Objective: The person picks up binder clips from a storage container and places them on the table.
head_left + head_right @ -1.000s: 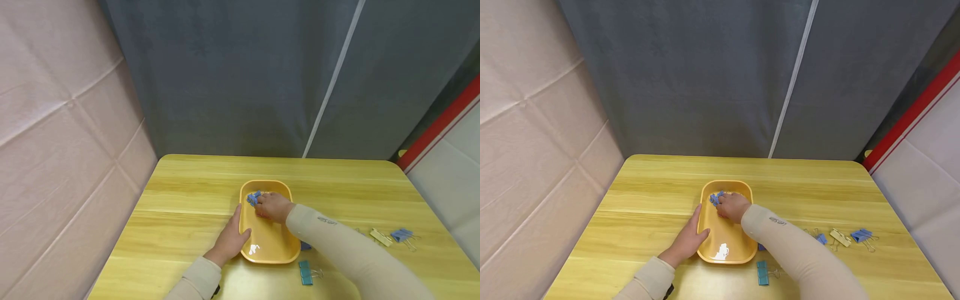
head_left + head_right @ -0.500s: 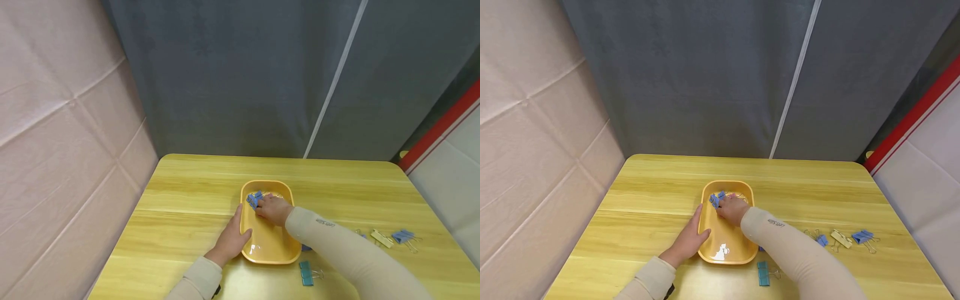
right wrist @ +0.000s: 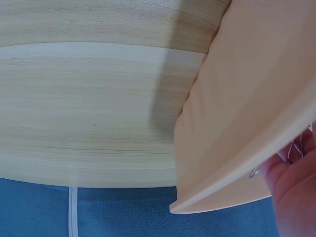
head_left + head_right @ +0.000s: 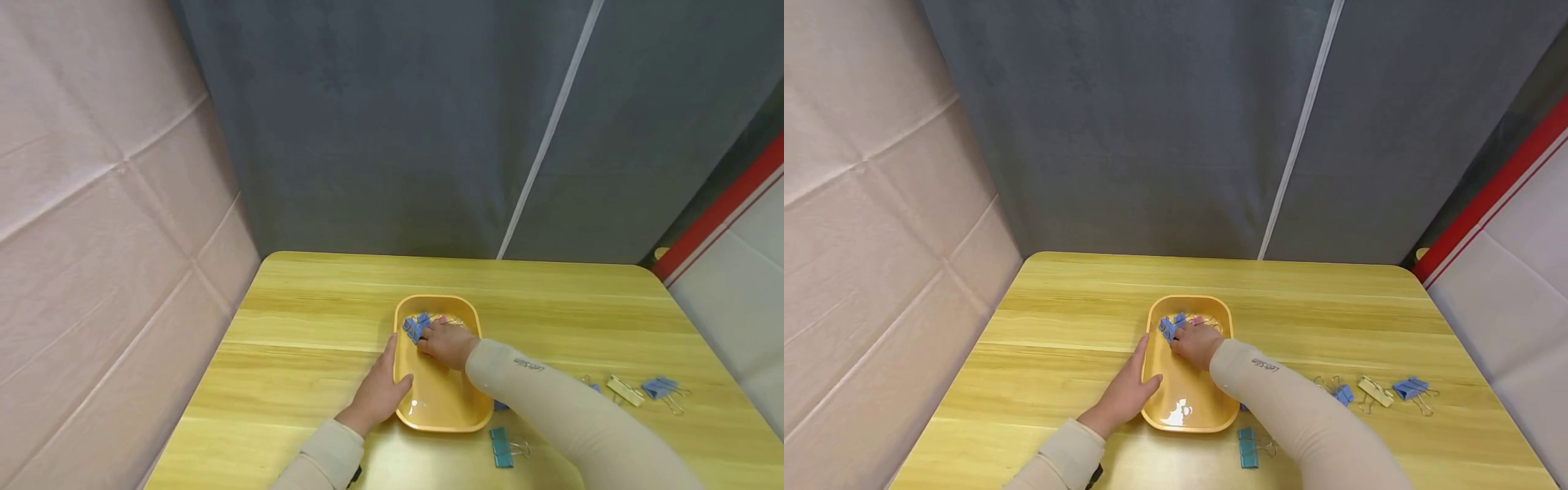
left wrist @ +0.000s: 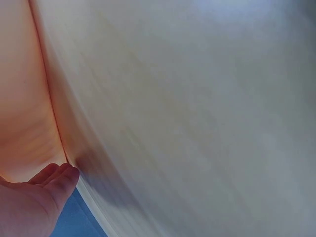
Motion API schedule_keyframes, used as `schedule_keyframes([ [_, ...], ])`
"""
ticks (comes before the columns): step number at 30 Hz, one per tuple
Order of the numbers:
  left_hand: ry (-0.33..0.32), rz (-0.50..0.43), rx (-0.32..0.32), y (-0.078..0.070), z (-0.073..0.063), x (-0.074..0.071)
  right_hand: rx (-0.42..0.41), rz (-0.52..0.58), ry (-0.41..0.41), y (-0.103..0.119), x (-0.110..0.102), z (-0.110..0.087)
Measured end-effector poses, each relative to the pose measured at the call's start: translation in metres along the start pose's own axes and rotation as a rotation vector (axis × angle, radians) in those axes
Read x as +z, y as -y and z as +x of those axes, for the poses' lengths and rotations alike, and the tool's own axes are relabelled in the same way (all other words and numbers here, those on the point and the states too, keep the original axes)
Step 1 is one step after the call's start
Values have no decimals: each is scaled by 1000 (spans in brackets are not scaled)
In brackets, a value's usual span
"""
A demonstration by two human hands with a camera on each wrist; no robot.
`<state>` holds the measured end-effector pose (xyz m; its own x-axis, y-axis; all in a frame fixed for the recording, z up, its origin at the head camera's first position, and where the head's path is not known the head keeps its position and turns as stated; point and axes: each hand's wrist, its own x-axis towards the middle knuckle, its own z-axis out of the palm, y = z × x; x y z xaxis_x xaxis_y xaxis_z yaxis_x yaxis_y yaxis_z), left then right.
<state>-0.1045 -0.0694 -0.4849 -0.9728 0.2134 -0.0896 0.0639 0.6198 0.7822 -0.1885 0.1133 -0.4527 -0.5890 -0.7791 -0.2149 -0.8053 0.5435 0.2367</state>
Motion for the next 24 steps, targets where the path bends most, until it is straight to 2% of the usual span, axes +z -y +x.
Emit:
schedule_keyframes([
  [7,-4,13,1,-1,0,1,-26,-9,-7,-1,0,0],
  [16,-2,8,1,-2,0,2,-41,48,-24,2,-5,-2],
  [24,-4,2,7,-2,-1,0,-52,79,-80,5,-8,-2],
])
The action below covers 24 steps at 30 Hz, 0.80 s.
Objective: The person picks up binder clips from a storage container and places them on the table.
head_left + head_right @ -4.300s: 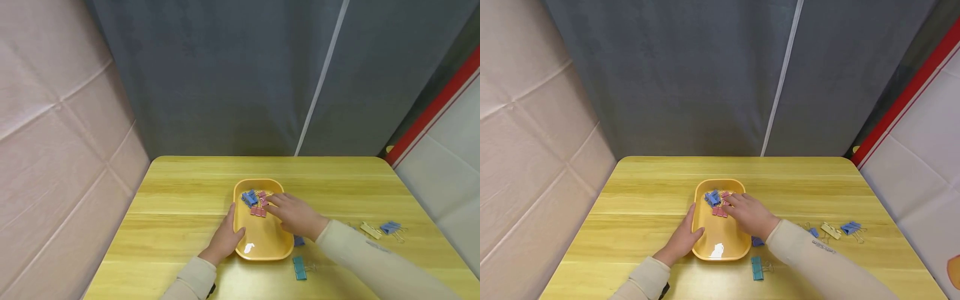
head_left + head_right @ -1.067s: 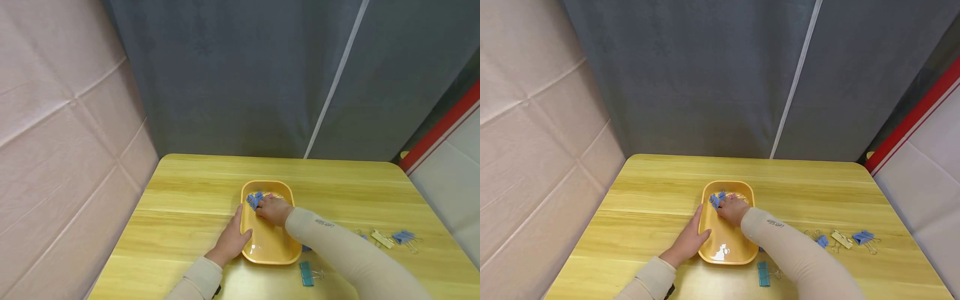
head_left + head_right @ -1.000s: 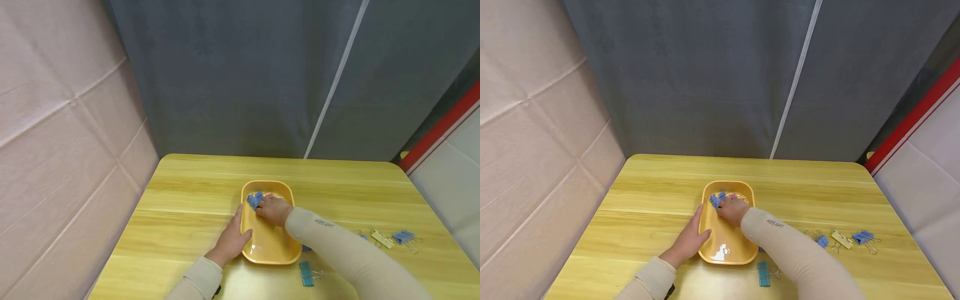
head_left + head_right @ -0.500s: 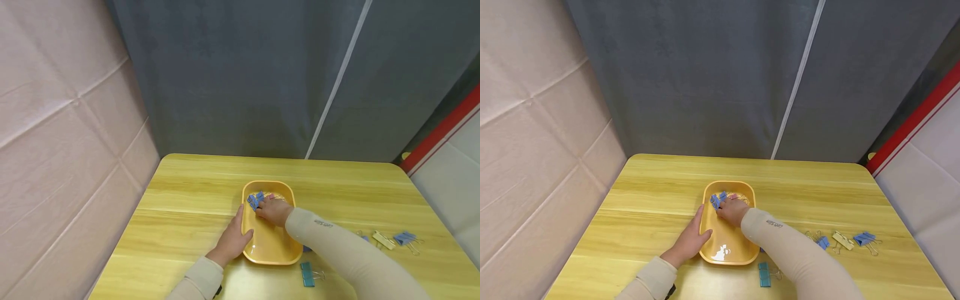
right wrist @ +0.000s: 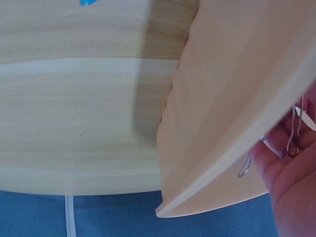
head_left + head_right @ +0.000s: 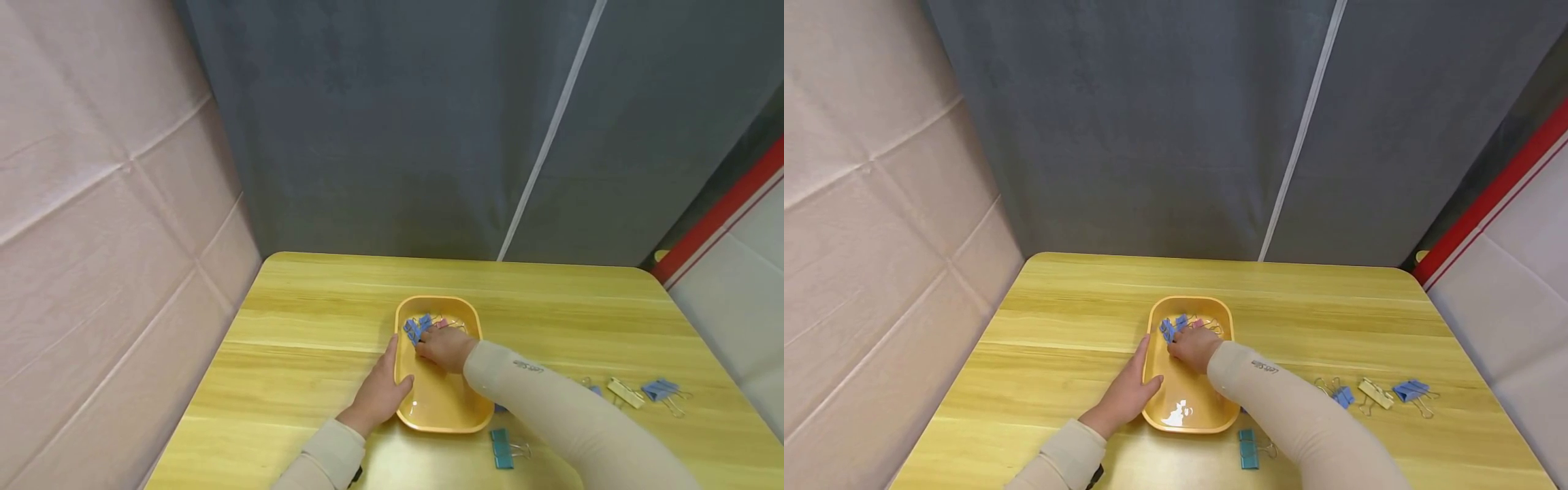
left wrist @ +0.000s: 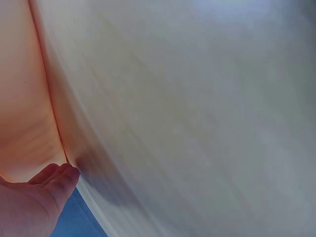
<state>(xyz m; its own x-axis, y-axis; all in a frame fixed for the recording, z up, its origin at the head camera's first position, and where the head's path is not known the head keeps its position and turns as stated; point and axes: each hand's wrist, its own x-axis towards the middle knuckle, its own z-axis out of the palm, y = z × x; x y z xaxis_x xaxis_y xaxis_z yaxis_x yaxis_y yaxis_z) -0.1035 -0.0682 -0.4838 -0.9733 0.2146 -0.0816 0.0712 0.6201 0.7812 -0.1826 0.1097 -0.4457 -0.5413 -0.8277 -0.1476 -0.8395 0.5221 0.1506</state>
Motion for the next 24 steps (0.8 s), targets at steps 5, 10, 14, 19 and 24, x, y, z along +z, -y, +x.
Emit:
schedule_keyframes([
  [5,-1,5,-4,0,0,0,2,39,-9,1,-2,-2],
  [10,-6,7,-6,0,0,0,1,81,10,2,-3,-3],
  [14,-9,10,-11,1,1,1,9,120,22,3,-3,-2],
  [19,-10,11,-14,0,1,1,-3,127,-20,5,-1,-1],
  [24,-10,7,-11,0,1,0,4,144,-46,6,-2,-2],
])
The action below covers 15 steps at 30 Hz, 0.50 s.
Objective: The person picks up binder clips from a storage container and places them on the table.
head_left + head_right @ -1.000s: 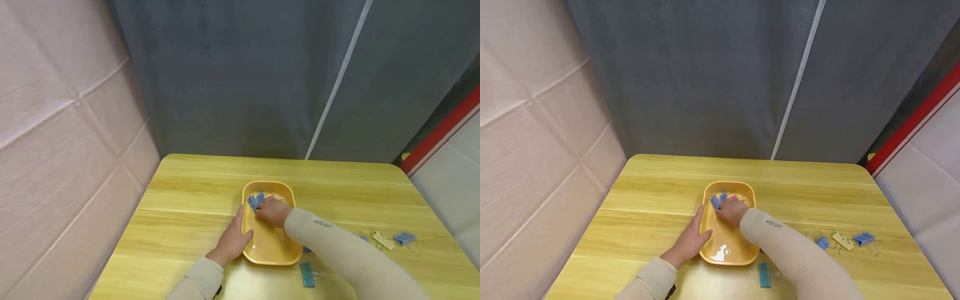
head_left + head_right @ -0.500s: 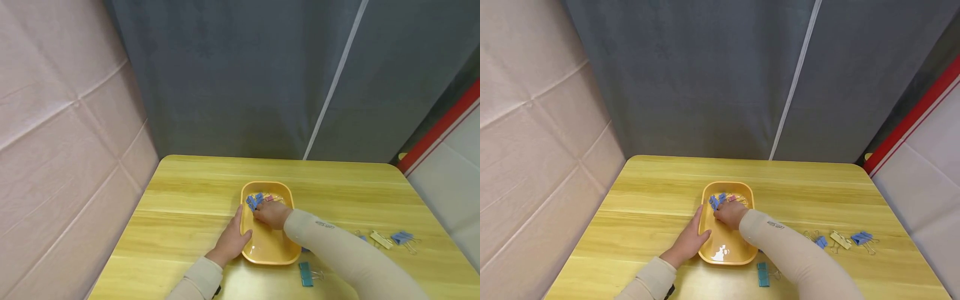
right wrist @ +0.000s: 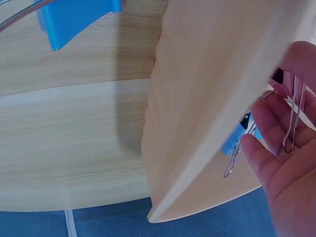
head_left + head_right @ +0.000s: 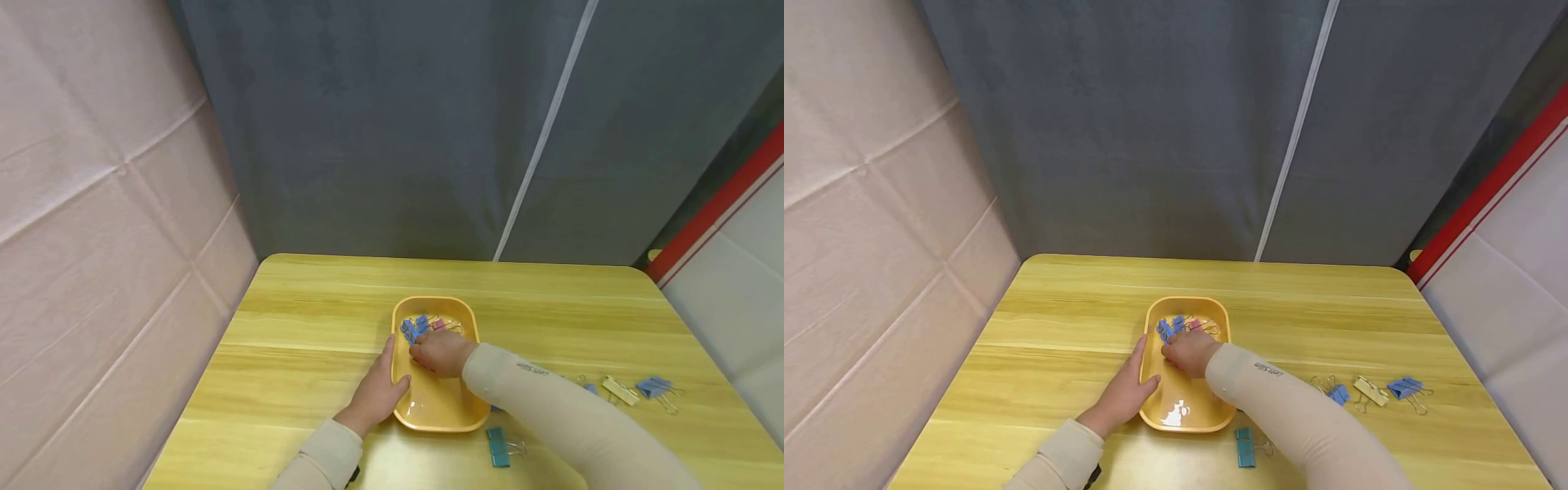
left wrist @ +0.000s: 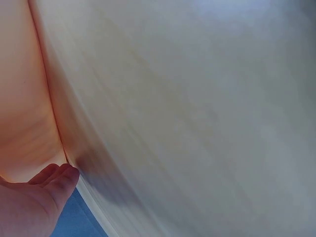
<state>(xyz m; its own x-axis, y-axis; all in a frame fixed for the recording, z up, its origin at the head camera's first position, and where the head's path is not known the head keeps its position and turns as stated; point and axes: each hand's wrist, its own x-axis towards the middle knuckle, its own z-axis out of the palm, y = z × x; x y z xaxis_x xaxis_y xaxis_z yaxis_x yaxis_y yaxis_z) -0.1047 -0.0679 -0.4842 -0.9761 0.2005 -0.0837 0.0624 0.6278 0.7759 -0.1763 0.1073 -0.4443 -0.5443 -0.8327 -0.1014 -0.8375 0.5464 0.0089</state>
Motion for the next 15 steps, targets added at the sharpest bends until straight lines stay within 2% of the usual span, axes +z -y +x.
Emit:
schedule_keyframes([
  [11,7,-2,11,0,-2,-1,34,30,-39,1,-11,-4],
  [15,10,-9,13,-1,-2,-2,69,64,-8,1,-15,-4],
])
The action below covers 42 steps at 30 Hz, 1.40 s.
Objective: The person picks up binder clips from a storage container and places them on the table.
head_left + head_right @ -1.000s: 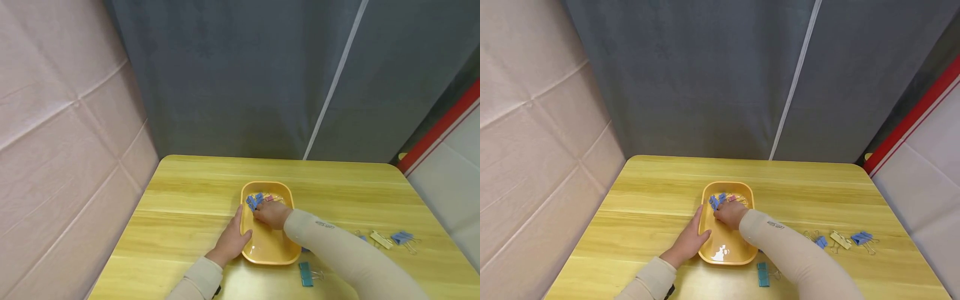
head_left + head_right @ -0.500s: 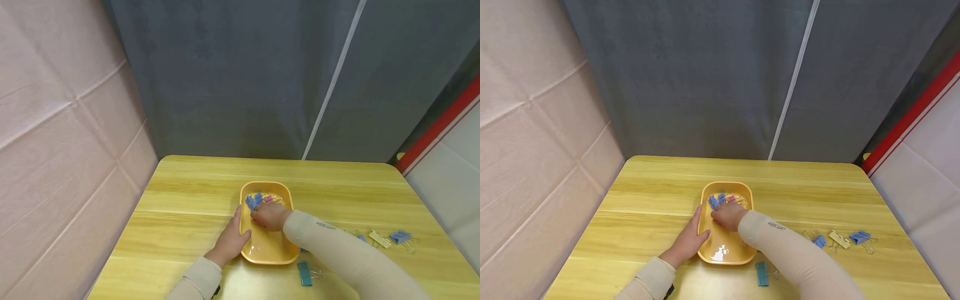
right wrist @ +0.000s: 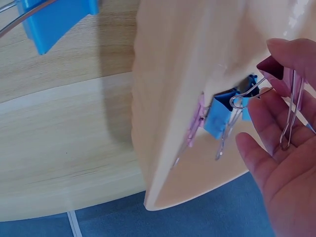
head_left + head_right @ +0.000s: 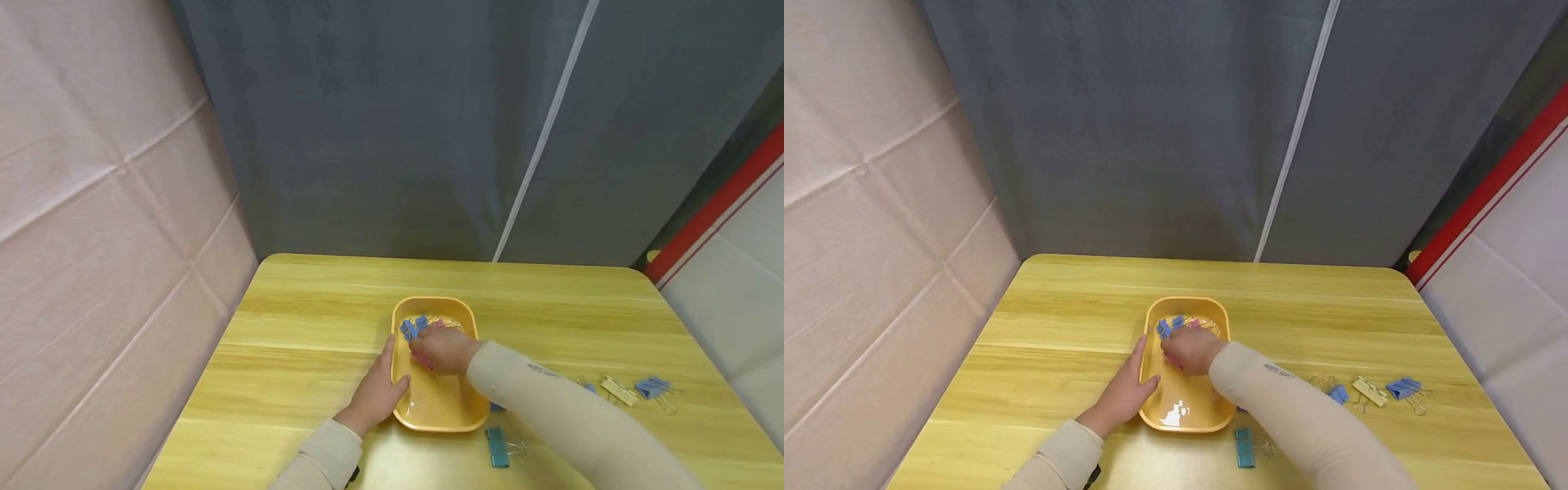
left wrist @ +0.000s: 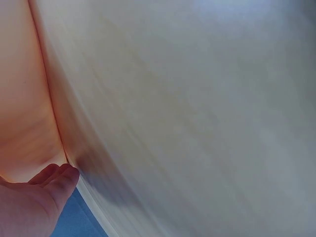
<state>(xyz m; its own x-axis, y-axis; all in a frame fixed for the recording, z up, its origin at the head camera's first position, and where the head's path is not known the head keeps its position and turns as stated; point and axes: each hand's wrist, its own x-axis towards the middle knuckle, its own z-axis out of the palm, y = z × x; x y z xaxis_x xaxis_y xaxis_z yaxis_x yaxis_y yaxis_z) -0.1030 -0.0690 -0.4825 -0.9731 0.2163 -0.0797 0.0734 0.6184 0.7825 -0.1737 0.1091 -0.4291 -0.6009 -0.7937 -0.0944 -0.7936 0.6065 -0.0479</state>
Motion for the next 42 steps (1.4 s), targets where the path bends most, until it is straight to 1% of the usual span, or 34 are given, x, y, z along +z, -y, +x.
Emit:
schedule_keyframes([
  [5,10,-4,-9,0,1,0,45,25,36,-1,-4,-2],
  [15,11,-13,-21,0,2,-1,-9,18,-21,-1,-13,-13],
  [22,14,-17,-30,0,1,-2,12,42,1,1,-22,-20],
  [26,13,-24,-33,0,1,-2,29,46,2,1,-24,-24],
  [29,12,-31,-32,-1,1,-2,37,59,-11,0,-25,-27],
  [36,7,-21,-23,1,3,0,58,132,-43,-6,-30,-40],
  [39,5,-19,-24,1,4,1,47,170,-74,-8,-32,-46],
  [42,1,-13,-21,2,5,1,45,182,-121,-11,-35,-54],
])
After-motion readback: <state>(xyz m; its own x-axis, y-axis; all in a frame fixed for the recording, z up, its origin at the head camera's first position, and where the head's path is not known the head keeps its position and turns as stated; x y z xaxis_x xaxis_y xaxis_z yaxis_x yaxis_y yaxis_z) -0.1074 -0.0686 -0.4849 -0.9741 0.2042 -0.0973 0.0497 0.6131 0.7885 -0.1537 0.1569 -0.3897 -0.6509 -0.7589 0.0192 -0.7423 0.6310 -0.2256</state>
